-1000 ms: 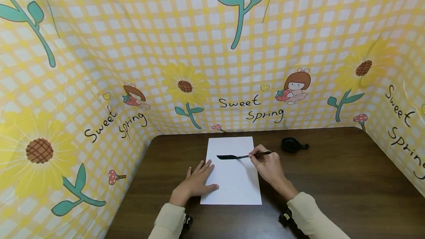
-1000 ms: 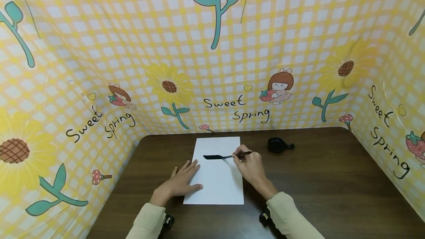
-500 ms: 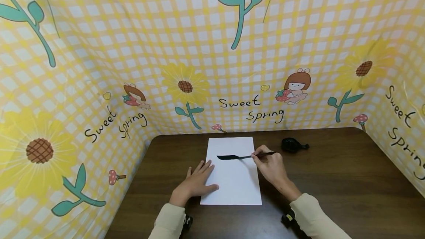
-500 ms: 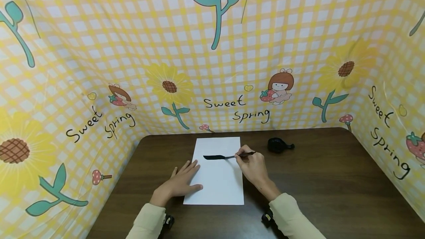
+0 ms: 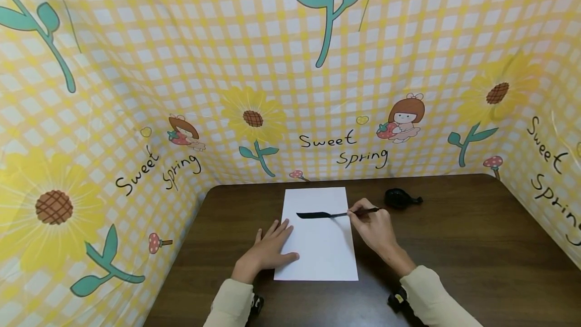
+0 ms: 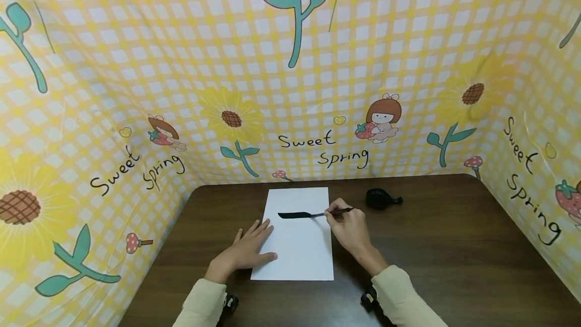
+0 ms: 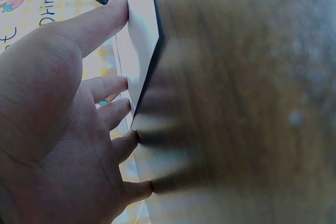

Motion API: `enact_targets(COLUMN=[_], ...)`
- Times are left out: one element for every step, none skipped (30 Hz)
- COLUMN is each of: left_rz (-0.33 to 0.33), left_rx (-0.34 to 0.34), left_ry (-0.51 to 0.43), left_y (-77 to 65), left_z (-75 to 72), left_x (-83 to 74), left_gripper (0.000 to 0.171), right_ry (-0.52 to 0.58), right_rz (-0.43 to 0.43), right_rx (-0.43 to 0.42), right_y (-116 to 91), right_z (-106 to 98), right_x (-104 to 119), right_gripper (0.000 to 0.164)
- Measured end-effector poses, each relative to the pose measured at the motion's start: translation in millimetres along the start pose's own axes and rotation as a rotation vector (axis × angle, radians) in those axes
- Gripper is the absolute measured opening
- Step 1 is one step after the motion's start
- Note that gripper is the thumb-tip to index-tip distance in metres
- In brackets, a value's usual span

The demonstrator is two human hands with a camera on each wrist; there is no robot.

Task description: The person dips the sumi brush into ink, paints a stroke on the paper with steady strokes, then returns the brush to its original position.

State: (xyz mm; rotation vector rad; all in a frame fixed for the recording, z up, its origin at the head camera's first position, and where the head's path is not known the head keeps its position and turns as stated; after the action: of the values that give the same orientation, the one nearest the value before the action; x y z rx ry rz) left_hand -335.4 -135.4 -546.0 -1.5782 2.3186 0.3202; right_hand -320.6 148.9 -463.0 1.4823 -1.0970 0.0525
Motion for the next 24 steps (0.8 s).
enact_targets(left_rz=[-0.001, 0.000, 0.000, -0.001, -0.001, -0.001, -0.001, -0.001, -0.001, 0.000, 0.000, 0.001, 0.000, 0.001, 0.000, 0.001, 0.001, 0.001, 0.001, 0.001, 0.001, 0.001, 0.000, -0.002], left_rx=[0.000, 0.000, 0.000, 0.001, 0.001, 0.001, 0.002, 0.002, 0.002, 0.002, 0.002, 0.001, 0.001, 0.001, 0.002, 0.002, 0.002, 0.003, 0.003, 0.004, 0.004, 0.005, 0.006, 0.007], left_ry=[0.000, 0.000, -0.002, -0.003, -0.005, -0.006, -0.008, -0.010, -0.011, -0.011, -0.011, -0.012, -0.013, -0.014, -0.014, -0.015, -0.015, -0.015, -0.016, -0.015, -0.014, -0.015, -0.015, -0.015], left_y=[-0.1, -0.1, -0.2, -0.2, -0.2, -0.2, -0.3, -0.4, -0.4, -0.4, -0.5, -0.6, -0.6, -0.7, -0.8, -0.8, -0.9, -0.9, -1.0, -1.0, -0.9, -0.9, -0.8, -0.8], left_z=[-0.2, -0.2, -0.2, -0.2, -0.2, -0.3, 0.0, 0.0, 0.0, -0.1, -0.2, -0.4, -0.4, -0.5, -0.5, -0.4, -0.4, -0.3, -0.2, -0.2, -0.2, -0.2, -0.1, 0.1], left_x=[-0.2, -0.3, -0.5, -0.6, -0.6, -0.7, -0.5, -0.5, -0.5, -0.5, -0.6, -0.6, -0.6, -0.6, -0.6, -0.6, -0.6, -0.5, -0.5, -0.6, -0.5, -0.4, -0.3, 0.0], left_gripper=[0.089, 0.089, 0.089, 0.089, 0.089, 0.089, 0.089, 0.089, 0.089, 0.089, 0.089, 0.089, 0.089, 0.089, 0.089, 0.089, 0.089, 0.089, 0.089, 0.089, 0.089, 0.089, 0.088, 0.088], right_ry=[0.002, 0.004, 0.003, 0.004, 0.005, 0.006, 0.007, 0.009, 0.009, 0.009, 0.008, 0.008, 0.006, 0.005, 0.004, 0.004, 0.005, 0.007, 0.008, 0.008, 0.007, 0.005, 0.001, -0.001], right_rz=[0.000, 0.000, 0.000, -0.001, -0.002, -0.004, -0.005, -0.005, -0.004, -0.003, -0.001, 0.000, 0.002, 0.004, 0.005, 0.006, 0.005, 0.003, 0.001, -0.004, -0.007, -0.011, -0.014, -0.017], right_rx=[0.000, 0.000, 0.000, 0.000, -0.002, -0.004, -0.004, -0.005, -0.004, -0.004, -0.003, -0.002, 0.000, 0.002, 0.003, 0.003, 0.003, 0.003, 0.002, 0.000, -0.001, -0.002, -0.002, -0.001], right_y=[0.0, 0.0, 0.0, 0.1, 0.1, 0.2, 0.4, 0.5, 0.6, 0.8, 0.9, 0.8, 1.0, 1.0, 1.2, 1.3, 1.4, 1.5, 1.8, 1.9, 2.1, 2.2, 2.2, 2.2], right_z=[-0.5, -1.0, -1.6, -2.1, -2.8, -3.4, -3.8, -4.2, -4.5, -4.9, -5.2, -5.4, -5.6, -5.7, -6.0, -6.2, -6.5, -6.7, -7.1, -7.4, -7.7, -8.0, -8.2, -8.4], right_x=[-0.1, -0.3, -0.5, -0.6, -0.9, -1.1, -1.3, -1.5, -2.0, -2.4, -2.8, -3.2, -3.5, -4.0, -4.3, -4.5, -4.4, -4.3, -4.1, -3.9, -3.6, -3.3, -3.1, -3.3], right_gripper=[0.019, 0.019, 0.020, 0.020, 0.020, 0.020, 0.020, 0.020, 0.020, 0.021, 0.021, 0.021, 0.021, 0.021, 0.021, 0.021, 0.021, 0.021, 0.021, 0.022, 0.022, 0.022, 0.022, 0.022])
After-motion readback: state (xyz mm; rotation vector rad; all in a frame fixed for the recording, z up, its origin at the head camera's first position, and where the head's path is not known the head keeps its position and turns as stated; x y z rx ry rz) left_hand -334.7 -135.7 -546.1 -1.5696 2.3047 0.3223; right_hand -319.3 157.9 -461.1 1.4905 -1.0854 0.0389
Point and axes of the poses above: each hand's wrist, its own y-axis towards the middle knuckle, its own z-axis out of the palm, x = y × z, the point moved 9 cm from there along y, towards the middle knuckle, and after that the axes turned 12 degrees about -x, right-handed, at the moved point
